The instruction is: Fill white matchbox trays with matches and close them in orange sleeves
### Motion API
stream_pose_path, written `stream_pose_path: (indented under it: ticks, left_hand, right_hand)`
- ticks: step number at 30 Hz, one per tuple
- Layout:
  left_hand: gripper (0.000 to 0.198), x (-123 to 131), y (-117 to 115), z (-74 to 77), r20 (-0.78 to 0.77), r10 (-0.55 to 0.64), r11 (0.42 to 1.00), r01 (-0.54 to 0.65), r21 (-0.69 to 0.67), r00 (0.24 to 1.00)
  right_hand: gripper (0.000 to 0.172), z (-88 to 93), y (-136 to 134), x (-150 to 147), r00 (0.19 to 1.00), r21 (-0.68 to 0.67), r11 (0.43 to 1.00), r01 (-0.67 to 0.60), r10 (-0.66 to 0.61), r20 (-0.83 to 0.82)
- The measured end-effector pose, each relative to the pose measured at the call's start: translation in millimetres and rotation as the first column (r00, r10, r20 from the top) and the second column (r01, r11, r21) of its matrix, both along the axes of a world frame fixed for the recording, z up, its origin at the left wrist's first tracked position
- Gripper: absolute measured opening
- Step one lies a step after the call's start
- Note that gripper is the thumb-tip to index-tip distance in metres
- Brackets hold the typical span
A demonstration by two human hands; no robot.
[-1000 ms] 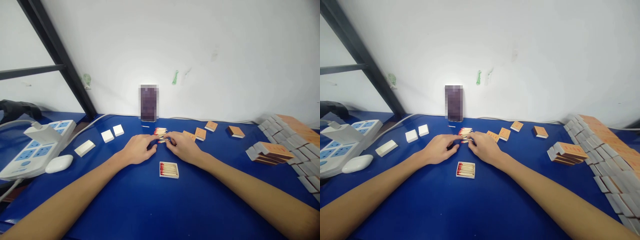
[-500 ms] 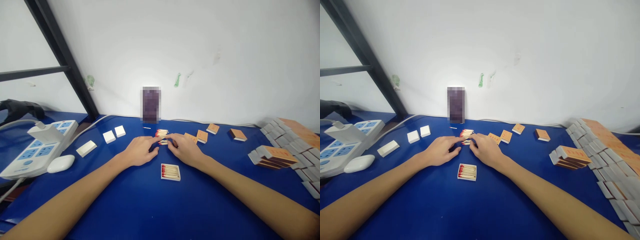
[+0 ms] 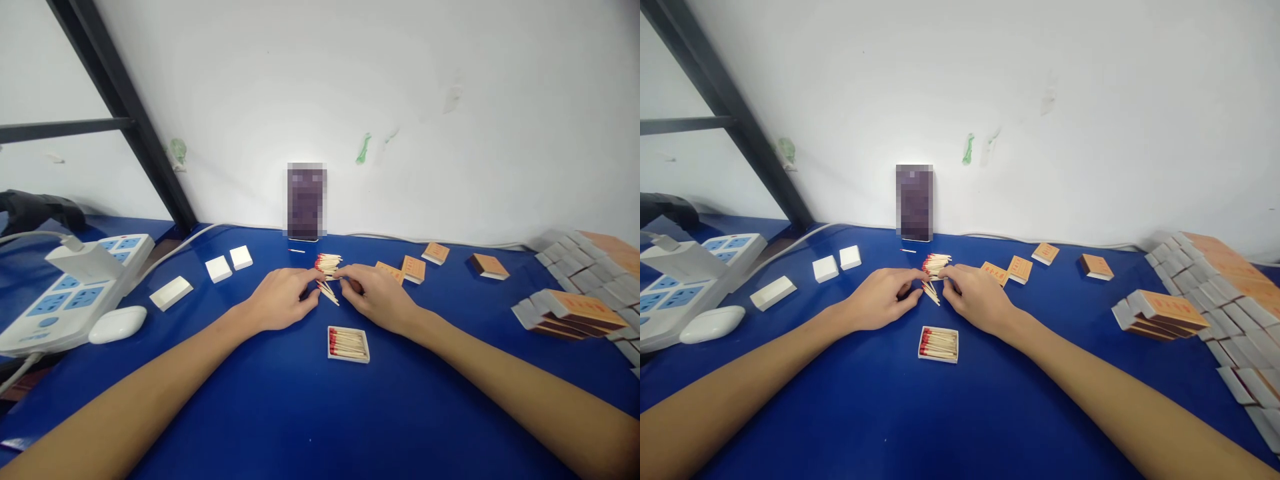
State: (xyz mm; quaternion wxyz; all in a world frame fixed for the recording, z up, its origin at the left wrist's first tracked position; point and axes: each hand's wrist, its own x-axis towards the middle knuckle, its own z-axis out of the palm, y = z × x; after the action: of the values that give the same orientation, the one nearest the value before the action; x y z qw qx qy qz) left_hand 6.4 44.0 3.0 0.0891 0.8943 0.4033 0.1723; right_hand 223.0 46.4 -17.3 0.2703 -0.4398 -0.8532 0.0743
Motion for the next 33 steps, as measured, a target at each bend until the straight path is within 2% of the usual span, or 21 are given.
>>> stream_pose_path:
  ticks: [4,7,10,16,26,33]
  left_hand:
    - [0.019,-0.1,-0.3,-0.2,0.017,0.01,1.0,-0.01,-0.015,1.0]
    - [0.014,0.2,-0.5,-0.1,0.032,0.009,1.0,-0.008,-0.013,0.999]
    - [0.014,0.2,-0.5,-0.3,0.05,0.0,1.0,0.001,-0.005,0.999]
    - [0.016,-0.1,-0.2,-0.7,0.069,-0.023,1.0,0.023,0.005,0.997]
    - [0.007,-0.2,-0.3,-0.4,0.096,-0.007,1.0,0.009,-0.025,0.995]
    - [0.027,0.3,-0.6,1.8,0.099,0.021,0.997,-0.013,-0.077,0.995]
  right_hand:
    - [0.02,2.9,-3.4,0.9,0.993,0.019,0.994,-0.104,0.105,-0.054]
    - [0.02,6.5,-7.7,1.4,0.98,0.022,0.98,-0.196,0.197,-0.035]
    - [0.022,8.0,-9.7,1.3,0.973,0.039,0.973,-0.229,0.229,-0.009]
    - [0.02,4.9,-7.5,0.7,0.98,0.04,0.979,-0.199,0.199,0.004]
    - [0.015,-1.4,-4.1,0.8,0.994,0.069,0.993,-0.098,0.1,-0.032]
    - [0.012,-3.0,-2.0,1.8,0.992,0.06,0.991,-0.121,0.123,-0.032]
